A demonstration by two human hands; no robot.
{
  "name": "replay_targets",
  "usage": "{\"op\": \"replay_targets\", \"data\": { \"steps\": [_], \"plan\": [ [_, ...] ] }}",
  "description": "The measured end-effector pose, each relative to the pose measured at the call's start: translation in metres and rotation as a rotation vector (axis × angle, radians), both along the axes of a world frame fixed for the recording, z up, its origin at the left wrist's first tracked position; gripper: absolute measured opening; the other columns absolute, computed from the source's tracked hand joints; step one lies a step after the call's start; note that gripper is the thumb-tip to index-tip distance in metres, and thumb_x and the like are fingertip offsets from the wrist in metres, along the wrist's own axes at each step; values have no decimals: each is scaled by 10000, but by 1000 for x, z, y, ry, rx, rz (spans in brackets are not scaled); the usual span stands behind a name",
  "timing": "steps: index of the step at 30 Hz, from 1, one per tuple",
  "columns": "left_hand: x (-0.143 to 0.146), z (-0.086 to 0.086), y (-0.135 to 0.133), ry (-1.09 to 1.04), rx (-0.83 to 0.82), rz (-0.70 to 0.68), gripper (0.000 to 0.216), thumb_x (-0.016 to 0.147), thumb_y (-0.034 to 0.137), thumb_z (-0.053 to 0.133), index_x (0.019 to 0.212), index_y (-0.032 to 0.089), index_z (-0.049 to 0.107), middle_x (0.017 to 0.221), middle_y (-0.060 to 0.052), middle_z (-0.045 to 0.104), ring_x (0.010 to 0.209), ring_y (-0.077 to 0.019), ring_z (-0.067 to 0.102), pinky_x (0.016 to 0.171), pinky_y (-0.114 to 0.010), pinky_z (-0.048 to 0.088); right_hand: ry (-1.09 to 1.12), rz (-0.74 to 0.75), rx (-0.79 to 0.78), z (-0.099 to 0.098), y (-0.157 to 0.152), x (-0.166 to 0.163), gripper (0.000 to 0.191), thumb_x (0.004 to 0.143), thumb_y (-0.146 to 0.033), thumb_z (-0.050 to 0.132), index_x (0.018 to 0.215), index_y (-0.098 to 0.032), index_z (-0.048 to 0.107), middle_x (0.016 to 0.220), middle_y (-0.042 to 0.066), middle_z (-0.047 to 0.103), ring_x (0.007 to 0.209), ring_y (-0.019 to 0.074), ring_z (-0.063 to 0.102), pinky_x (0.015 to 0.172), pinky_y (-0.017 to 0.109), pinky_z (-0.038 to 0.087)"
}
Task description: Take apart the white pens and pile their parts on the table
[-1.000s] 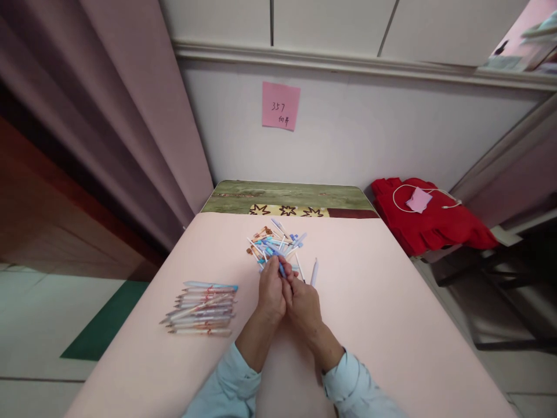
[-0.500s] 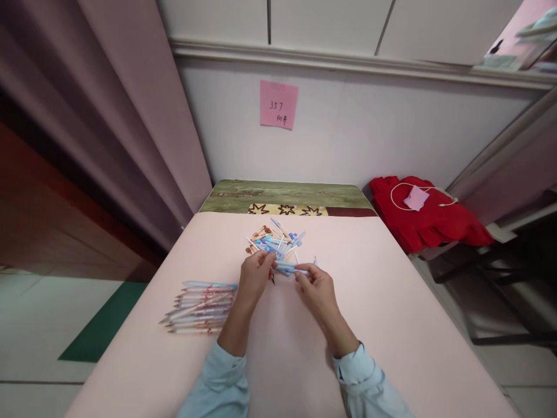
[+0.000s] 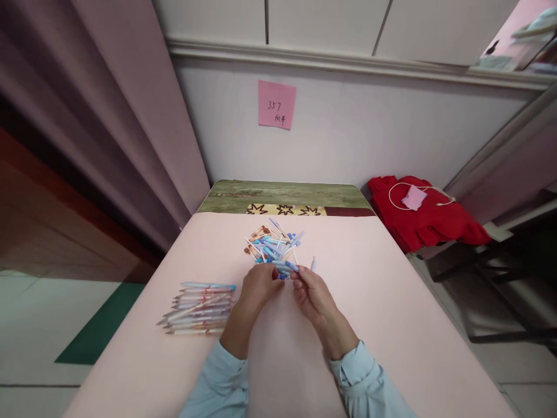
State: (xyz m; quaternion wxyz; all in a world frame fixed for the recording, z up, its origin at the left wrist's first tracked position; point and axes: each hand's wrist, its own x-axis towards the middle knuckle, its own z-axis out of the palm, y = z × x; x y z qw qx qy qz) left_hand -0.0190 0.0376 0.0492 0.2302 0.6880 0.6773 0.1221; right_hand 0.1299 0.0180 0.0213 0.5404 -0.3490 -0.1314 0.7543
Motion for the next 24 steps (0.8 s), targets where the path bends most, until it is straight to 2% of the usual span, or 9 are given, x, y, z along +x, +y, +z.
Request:
{"op": "replay_targets", "data": {
  "steps": [4,6,9,11,15,20,24],
  "plan": [
    [-1,-4,3,-178,69,36,73,686,263,643,673,191,637,648,-20,648,629,-164,582,564,-259,343,173,94,-110,0,-1,-2,125,809,-218,717,829,-129,632,648,-12,602,429,13,429,377,77,377],
    [1,-4,3,-413,88,66,139,761,308,585,760,184,648,623,-11,626,582,-146,567,554,-247,377,214,111,-134,0,0,-2,117,826,-216,704,821,-133,621,636,-28,576,396,-1,368,340,70,318],
    [7,0,2,-824,77,109,321,882,418,427,943,174,626,657,-8,625,500,-116,521,470,-222,378,156,73,-143,-2,0,-1,168,809,-253,727,800,-140,603,641,-34,573,390,-8,355,328,71,277],
    [10,0,0,-975,36,92,357,879,482,456,972,174,611,669,-4,626,478,-104,504,425,-204,362,76,20,-107,-4,0,-2,210,774,-277,762,793,-148,598,639,-39,577,396,-6,367,326,73,261],
    [11,-3,0,-1031,19,85,295,769,451,660,831,166,615,623,9,609,476,-91,507,414,-184,383,-28,-26,-11,-7,1,-3,244,745,-319,785,784,-147,615,610,-38,588,403,8,395,333,85,276],
    [2,-7,7,-1070,55,229,273,735,426,679,768,166,600,570,24,587,421,-81,469,372,-182,354,17,-21,-54,-3,6,8,187,805,-267,670,902,-109,691,689,45,688,503,60,559,462,127,461],
    [-6,-9,12,-1035,113,337,250,725,412,670,750,172,603,572,29,593,414,-77,458,371,-181,338,-135,-17,32,-7,10,13,195,740,-209,681,913,-121,691,761,66,715,556,90,606,498,165,488]
  ]
}}
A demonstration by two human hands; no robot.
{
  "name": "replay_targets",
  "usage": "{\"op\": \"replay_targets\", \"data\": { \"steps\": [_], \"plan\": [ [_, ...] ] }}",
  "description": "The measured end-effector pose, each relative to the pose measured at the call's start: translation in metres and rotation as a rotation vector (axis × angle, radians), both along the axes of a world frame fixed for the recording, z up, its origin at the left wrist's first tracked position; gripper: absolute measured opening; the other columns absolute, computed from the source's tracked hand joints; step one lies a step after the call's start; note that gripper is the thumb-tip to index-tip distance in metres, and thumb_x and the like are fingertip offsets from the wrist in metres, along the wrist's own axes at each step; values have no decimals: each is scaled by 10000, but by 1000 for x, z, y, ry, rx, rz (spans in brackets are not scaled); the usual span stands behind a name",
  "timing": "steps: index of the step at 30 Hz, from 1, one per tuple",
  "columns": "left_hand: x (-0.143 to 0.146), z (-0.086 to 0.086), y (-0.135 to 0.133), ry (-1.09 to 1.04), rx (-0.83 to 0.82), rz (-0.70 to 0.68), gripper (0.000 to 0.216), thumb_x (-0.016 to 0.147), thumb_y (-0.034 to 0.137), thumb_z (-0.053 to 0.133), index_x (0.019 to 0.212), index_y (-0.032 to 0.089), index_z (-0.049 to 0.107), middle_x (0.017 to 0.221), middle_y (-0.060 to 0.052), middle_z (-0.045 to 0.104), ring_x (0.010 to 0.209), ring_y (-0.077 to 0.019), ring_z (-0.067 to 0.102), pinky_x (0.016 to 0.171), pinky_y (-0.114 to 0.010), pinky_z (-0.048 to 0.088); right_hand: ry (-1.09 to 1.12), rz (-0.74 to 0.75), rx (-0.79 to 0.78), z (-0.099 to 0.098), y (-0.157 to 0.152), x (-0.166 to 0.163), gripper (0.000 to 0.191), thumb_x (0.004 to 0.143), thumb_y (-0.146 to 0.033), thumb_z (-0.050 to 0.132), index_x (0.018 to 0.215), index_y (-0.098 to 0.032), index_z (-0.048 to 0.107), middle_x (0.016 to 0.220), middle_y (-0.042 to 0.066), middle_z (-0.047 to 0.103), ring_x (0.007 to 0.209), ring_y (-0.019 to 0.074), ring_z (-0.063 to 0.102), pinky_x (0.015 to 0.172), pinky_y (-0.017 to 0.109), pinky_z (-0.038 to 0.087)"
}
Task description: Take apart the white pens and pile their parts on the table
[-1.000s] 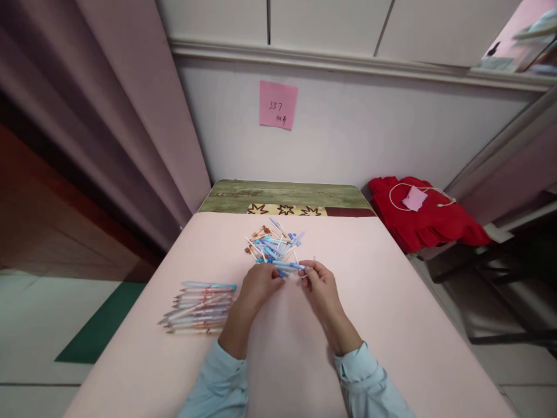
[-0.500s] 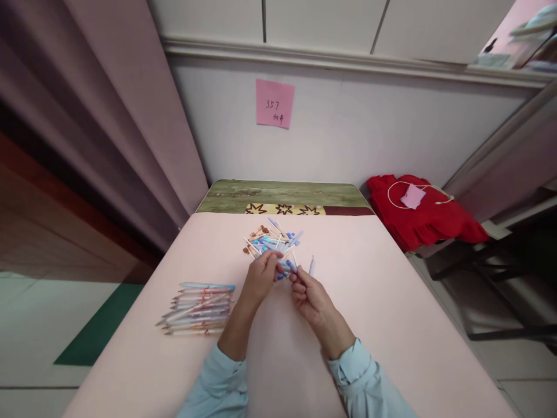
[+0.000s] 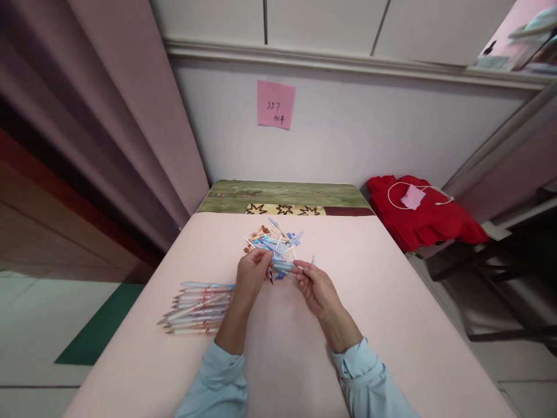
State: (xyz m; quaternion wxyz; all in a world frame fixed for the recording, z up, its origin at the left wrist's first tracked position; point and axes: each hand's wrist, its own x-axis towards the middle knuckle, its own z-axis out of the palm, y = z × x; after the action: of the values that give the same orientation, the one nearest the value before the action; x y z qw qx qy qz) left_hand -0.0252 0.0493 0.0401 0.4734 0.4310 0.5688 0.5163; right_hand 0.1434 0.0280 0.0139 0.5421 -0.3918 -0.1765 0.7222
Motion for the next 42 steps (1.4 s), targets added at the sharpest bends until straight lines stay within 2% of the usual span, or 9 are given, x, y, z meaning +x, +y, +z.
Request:
{"op": "replay_targets", "data": {
  "steps": [5,8,11,14,21,28,32,38,42],
  "plan": [
    [-3,-6,2,64,-20,-28,203,677,356,683,751,178,619,536,46,566,398,-82,453,375,-191,331,-462,-106,196,-13,-1,-2,214,803,-341,633,950,-187,607,750,19,700,512,103,572,468,202,442],
    [-2,-9,1,97,-15,-68,199,624,318,715,730,180,619,516,51,558,410,-94,483,397,-197,354,-771,-67,309,-12,-6,-1,222,862,-415,558,892,-202,612,670,3,668,485,121,540,460,223,403],
    [-3,-10,1,160,9,-90,194,595,302,736,708,175,641,542,29,595,457,-108,530,434,-201,383,-1064,-58,449,-8,-9,2,197,825,-393,614,757,-219,677,635,4,639,546,143,537,538,249,400],
    [-6,-12,1,252,8,-111,174,585,285,738,702,178,665,558,15,619,495,-128,563,459,-214,407,-1225,-59,516,-8,-8,2,89,774,-323,669,784,-261,733,737,19,673,656,177,571,646,283,423],
    [-11,-10,2,441,2,-69,130,657,333,688,682,207,665,570,7,638,546,-157,600,497,-237,427,-1207,-136,512,-6,-4,10,221,869,-343,540,881,-256,743,862,52,704,794,215,607,763,325,435],
    [-19,-8,3,497,-26,25,152,697,369,651,684,218,635,520,33,594,493,-143,564,486,-235,398,-1480,-128,282,-3,4,45,284,825,-418,573,912,-192,721,801,77,681,710,216,590,680,325,404],
    [-22,-8,4,565,-11,92,160,719,377,621,695,219,630,551,25,612,531,-151,582,519,-243,409,-1410,-95,347,-8,6,33,263,783,-342,597,953,-180,716,789,66,669,720,213,585,696,323,414],
    [-28,-4,7,674,24,276,176,717,375,625,781,213,650,699,-1,669,653,-168,621,625,-263,438,-1120,-104,478,-18,8,10,324,785,-276,569,1073,-207,702,949,64,676,773,195,602,760,317,453],
    [-33,0,5,619,83,345,213,738,395,605,830,206,643,719,-7,670,660,-163,619,625,-252,450,-1171,-203,448,-23,11,12,310,803,-303,567,1064,-195,696,925,65,675,785,201,602,775,322,451]
  ]
}}
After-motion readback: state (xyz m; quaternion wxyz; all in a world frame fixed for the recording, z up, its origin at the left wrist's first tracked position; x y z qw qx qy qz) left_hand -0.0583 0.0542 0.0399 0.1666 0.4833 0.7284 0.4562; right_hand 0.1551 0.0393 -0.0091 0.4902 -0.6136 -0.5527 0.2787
